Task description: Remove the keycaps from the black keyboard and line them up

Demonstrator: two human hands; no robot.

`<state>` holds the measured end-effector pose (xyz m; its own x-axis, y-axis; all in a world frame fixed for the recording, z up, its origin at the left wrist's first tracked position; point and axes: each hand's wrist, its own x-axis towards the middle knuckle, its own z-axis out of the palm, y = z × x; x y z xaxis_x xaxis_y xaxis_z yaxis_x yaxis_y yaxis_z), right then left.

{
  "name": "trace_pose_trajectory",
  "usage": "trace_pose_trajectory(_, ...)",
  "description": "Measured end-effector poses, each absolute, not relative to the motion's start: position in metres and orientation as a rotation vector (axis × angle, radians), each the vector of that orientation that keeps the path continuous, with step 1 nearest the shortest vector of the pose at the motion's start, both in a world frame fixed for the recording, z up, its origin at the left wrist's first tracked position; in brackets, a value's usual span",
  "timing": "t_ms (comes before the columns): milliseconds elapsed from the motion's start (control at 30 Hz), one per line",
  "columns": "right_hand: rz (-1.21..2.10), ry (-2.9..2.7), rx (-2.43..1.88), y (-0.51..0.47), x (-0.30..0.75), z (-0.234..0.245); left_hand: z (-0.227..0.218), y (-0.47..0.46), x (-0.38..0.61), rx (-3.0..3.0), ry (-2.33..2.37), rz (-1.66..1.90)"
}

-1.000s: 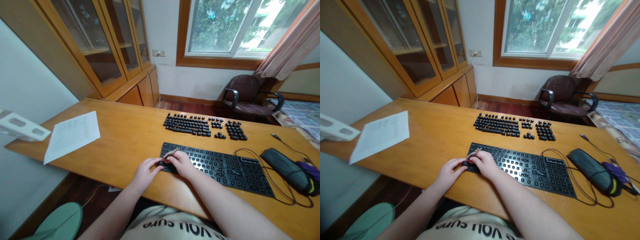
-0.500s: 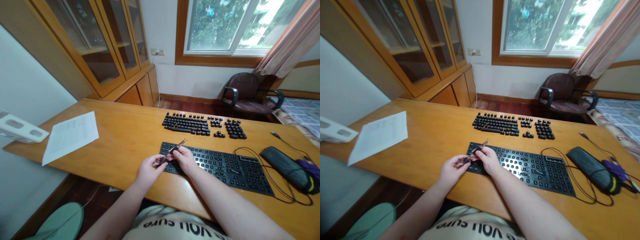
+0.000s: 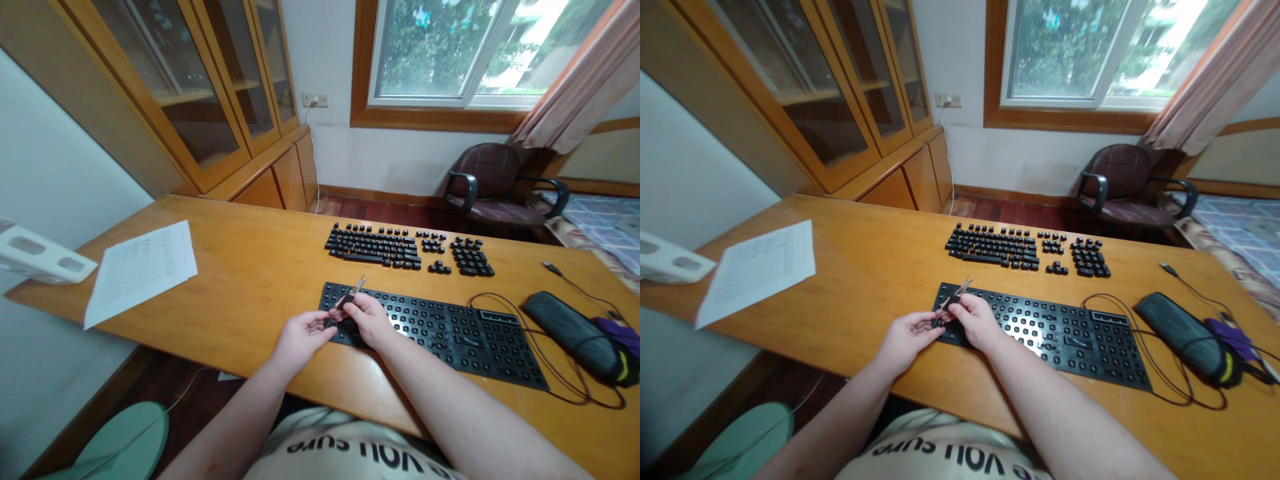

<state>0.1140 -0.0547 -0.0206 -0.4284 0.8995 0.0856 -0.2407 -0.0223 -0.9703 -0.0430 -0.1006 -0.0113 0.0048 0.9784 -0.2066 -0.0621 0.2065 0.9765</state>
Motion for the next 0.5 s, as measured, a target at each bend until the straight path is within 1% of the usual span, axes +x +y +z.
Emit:
trace_pose_trajectory(233,1.533,-1.412,-0.789,-0.0561,0.1138,-0.0250,-0.0159,-0.1011,-0.0433,1.055,1.310,1.121)
trace_pose_trajectory(367,1.511,-1.406,-0.782,-0.0575,0.1131,-0.0223,-0.0179,-0.1000,-0.0433,1.186,1.304,1.204)
trace_pose_trajectory(500,1.504,-1.396,-0.779,-0.0579,0.1138,-0.0182,-0.0190,-0.0990,-0.0422,1.169,1.306,1.221)
